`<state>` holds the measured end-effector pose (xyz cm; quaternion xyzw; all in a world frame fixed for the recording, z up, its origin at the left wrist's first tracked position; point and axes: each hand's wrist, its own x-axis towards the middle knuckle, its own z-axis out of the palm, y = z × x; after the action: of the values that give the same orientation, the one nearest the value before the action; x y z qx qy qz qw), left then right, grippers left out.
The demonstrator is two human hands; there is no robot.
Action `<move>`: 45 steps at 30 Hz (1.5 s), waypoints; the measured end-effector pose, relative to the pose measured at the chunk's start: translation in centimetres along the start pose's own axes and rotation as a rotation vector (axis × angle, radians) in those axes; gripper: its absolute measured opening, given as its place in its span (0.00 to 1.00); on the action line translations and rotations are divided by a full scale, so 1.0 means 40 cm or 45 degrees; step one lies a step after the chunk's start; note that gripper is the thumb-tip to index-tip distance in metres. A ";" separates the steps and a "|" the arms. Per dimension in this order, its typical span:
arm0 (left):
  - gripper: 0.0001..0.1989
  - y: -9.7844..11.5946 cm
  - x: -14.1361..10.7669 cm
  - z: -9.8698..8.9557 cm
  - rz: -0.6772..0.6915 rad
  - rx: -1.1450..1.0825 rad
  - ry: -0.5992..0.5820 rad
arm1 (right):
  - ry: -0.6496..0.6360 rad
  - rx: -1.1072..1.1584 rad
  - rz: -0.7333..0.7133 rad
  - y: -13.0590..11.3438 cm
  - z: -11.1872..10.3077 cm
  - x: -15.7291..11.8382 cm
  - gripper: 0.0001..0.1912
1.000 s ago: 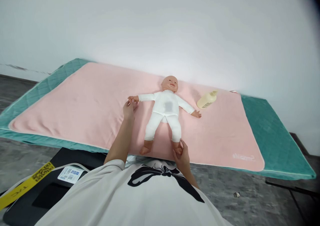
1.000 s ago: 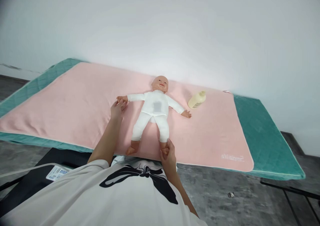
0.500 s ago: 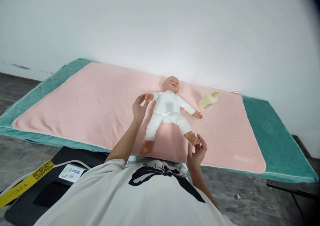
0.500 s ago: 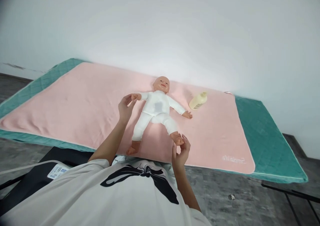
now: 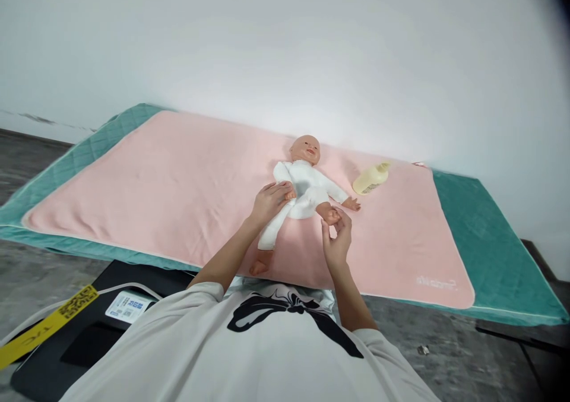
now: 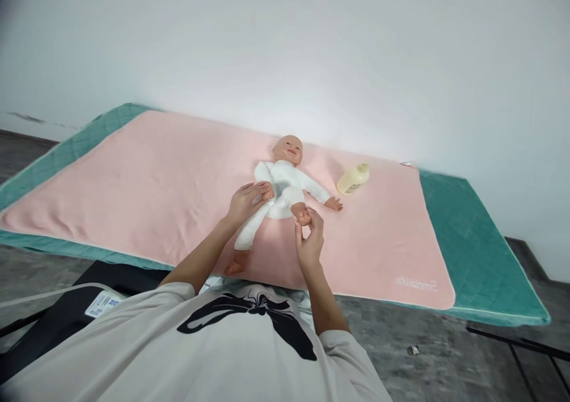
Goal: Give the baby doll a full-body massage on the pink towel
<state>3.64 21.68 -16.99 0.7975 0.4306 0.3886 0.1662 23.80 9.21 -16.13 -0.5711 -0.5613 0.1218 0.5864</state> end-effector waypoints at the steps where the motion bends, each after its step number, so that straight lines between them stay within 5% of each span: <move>1: 0.12 0.001 -0.001 0.002 0.009 0.017 -0.007 | -0.013 -0.002 -0.001 -0.001 0.008 0.005 0.24; 13: 0.11 0.007 -0.012 0.009 -0.073 -0.131 0.028 | -0.020 0.025 0.015 0.017 0.038 0.013 0.24; 25: 0.18 0.000 -0.013 -0.058 -0.493 -0.509 0.396 | 0.021 0.035 0.035 -0.019 -0.022 -0.030 0.26; 34: 0.17 -0.118 0.010 -0.093 -0.851 -1.089 0.809 | -0.012 -0.242 -0.020 0.011 -0.087 -0.159 0.30; 40: 0.06 -0.215 0.008 -0.102 -1.225 -1.356 0.891 | -0.131 -0.319 0.045 0.011 -0.113 -0.253 0.26; 45: 0.03 -0.240 0.017 -0.106 -1.386 -1.452 0.956 | -0.163 -0.331 0.150 0.026 -0.106 -0.289 0.25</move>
<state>-4.74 27.43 -19.70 0.0954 0.5177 0.6486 0.5497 23.78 -1.80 -21.76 -0.6653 -0.5741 0.1185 0.4623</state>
